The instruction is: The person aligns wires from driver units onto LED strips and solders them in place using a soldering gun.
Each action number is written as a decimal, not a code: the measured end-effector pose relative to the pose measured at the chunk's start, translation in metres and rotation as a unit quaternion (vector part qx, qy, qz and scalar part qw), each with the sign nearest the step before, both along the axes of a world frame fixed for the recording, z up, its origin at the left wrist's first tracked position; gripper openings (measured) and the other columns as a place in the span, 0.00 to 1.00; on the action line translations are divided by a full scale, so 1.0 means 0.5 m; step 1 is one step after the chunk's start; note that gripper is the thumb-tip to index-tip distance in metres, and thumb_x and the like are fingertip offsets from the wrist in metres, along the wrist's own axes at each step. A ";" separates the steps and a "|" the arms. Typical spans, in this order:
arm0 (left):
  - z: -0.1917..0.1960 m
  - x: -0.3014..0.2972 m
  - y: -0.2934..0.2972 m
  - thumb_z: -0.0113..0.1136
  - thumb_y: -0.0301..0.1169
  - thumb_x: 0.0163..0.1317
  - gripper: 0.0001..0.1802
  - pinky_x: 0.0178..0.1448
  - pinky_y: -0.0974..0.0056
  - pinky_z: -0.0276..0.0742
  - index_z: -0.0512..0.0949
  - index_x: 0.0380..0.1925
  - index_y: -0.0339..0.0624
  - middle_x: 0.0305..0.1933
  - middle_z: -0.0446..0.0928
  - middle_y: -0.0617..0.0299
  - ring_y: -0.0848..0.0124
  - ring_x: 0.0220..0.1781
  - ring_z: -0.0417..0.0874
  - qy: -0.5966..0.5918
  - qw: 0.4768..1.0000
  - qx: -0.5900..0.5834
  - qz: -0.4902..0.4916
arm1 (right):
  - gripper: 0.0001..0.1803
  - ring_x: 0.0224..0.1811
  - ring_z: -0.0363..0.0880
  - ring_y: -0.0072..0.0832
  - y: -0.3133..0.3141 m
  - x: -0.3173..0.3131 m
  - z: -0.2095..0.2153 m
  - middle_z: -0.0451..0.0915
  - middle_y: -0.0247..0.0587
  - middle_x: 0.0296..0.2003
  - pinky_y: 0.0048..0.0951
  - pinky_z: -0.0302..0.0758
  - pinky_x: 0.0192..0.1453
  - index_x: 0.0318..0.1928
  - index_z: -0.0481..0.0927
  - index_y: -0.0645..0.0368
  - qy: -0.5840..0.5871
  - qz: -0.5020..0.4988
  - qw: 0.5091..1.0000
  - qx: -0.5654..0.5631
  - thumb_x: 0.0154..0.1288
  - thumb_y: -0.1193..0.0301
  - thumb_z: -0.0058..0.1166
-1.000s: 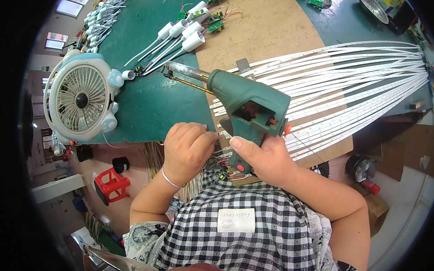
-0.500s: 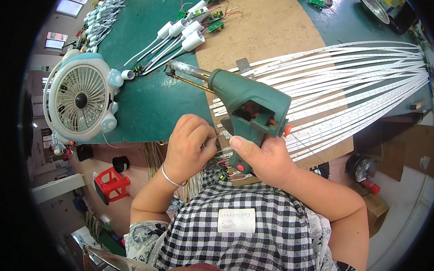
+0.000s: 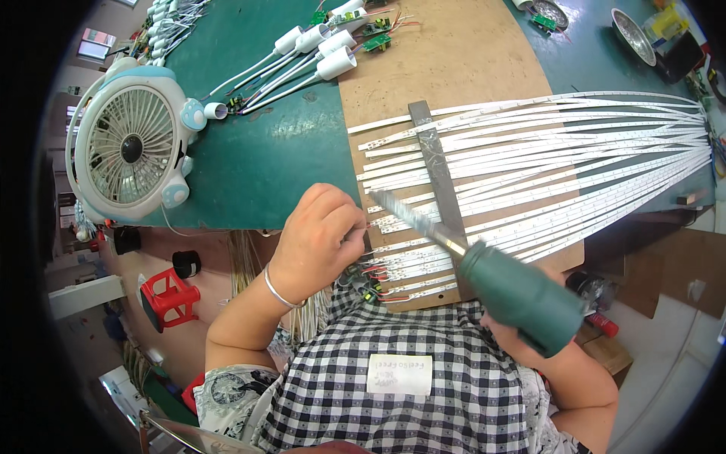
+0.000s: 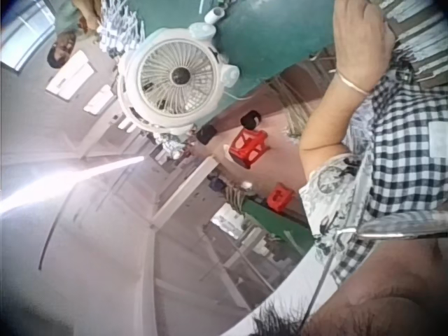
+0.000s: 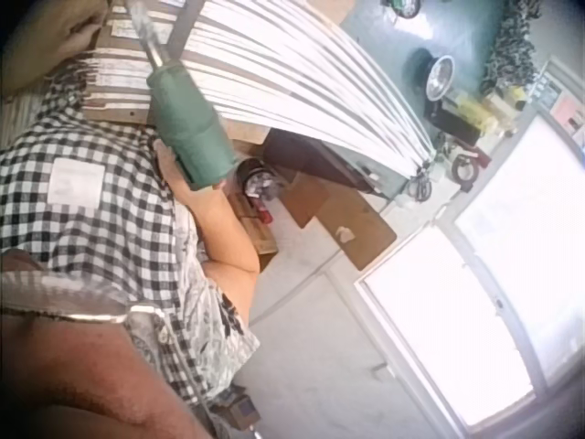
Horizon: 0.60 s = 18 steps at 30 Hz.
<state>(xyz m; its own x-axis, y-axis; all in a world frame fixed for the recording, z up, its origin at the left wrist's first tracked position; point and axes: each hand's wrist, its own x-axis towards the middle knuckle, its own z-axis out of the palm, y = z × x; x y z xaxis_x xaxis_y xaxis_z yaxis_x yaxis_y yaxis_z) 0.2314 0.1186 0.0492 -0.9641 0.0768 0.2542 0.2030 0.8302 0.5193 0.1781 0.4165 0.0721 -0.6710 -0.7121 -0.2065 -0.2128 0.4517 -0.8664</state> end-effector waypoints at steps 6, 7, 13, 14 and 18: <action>0.000 -0.001 -0.002 0.61 0.18 0.39 0.10 0.44 0.59 0.74 0.76 0.26 0.39 0.31 0.73 0.58 0.58 0.39 0.75 -0.013 1.000 0.003 -0.002 | 0.06 0.24 0.76 0.37 -0.045 0.001 0.001 0.76 0.41 0.24 0.32 0.72 0.29 0.28 0.77 0.59 0.183 0.039 0.981 -0.051 0.46 0.80 0.56; 0.000 -0.001 -0.003 0.61 0.18 0.39 0.10 0.44 0.59 0.74 0.76 0.26 0.39 0.31 0.73 0.58 0.58 0.39 0.75 -0.015 1.000 0.004 -0.003 | 0.07 0.24 0.75 0.39 -0.047 -0.001 0.003 0.74 0.41 0.24 0.34 0.71 0.28 0.29 0.77 0.59 0.214 0.062 0.974 -0.027 0.45 0.80 0.56; -0.001 0.000 -0.002 0.61 0.18 0.39 0.11 0.44 0.59 0.74 0.76 0.26 0.39 0.31 0.73 0.58 0.58 0.39 0.74 -0.013 1.000 0.008 -0.006 | 0.08 0.25 0.75 0.41 -0.045 -0.002 0.002 0.74 0.42 0.24 0.36 0.70 0.29 0.29 0.75 0.61 0.130 0.050 0.988 -0.074 0.44 0.79 0.56; -0.001 -0.001 -0.003 0.61 0.18 0.39 0.11 0.44 0.59 0.74 0.76 0.26 0.39 0.31 0.73 0.58 0.58 0.39 0.74 -0.013 1.000 0.008 -0.006 | 0.08 0.25 0.75 0.41 -0.041 -0.002 -0.001 0.74 0.42 0.24 0.36 0.70 0.29 0.29 0.75 0.61 0.130 0.050 0.988 -0.074 0.44 0.79 0.56; 0.000 -0.003 -0.004 0.61 0.18 0.39 0.11 0.44 0.59 0.74 0.76 0.26 0.39 0.31 0.73 0.57 0.58 0.39 0.74 -0.012 1.000 0.007 -0.011 | 0.07 0.26 0.75 0.42 -0.028 0.005 -0.019 0.75 0.43 0.25 0.36 0.70 0.29 0.28 0.75 0.61 0.151 0.057 0.985 -0.062 0.44 0.79 0.55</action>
<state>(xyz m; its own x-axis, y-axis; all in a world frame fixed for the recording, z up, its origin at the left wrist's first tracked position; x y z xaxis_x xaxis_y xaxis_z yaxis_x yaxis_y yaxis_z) 0.2300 0.1168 0.0492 -0.9681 0.0951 0.2318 0.2088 0.8176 0.5366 0.1806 0.4023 0.0626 -0.6025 -0.7936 0.0846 -0.5132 0.3040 -0.8026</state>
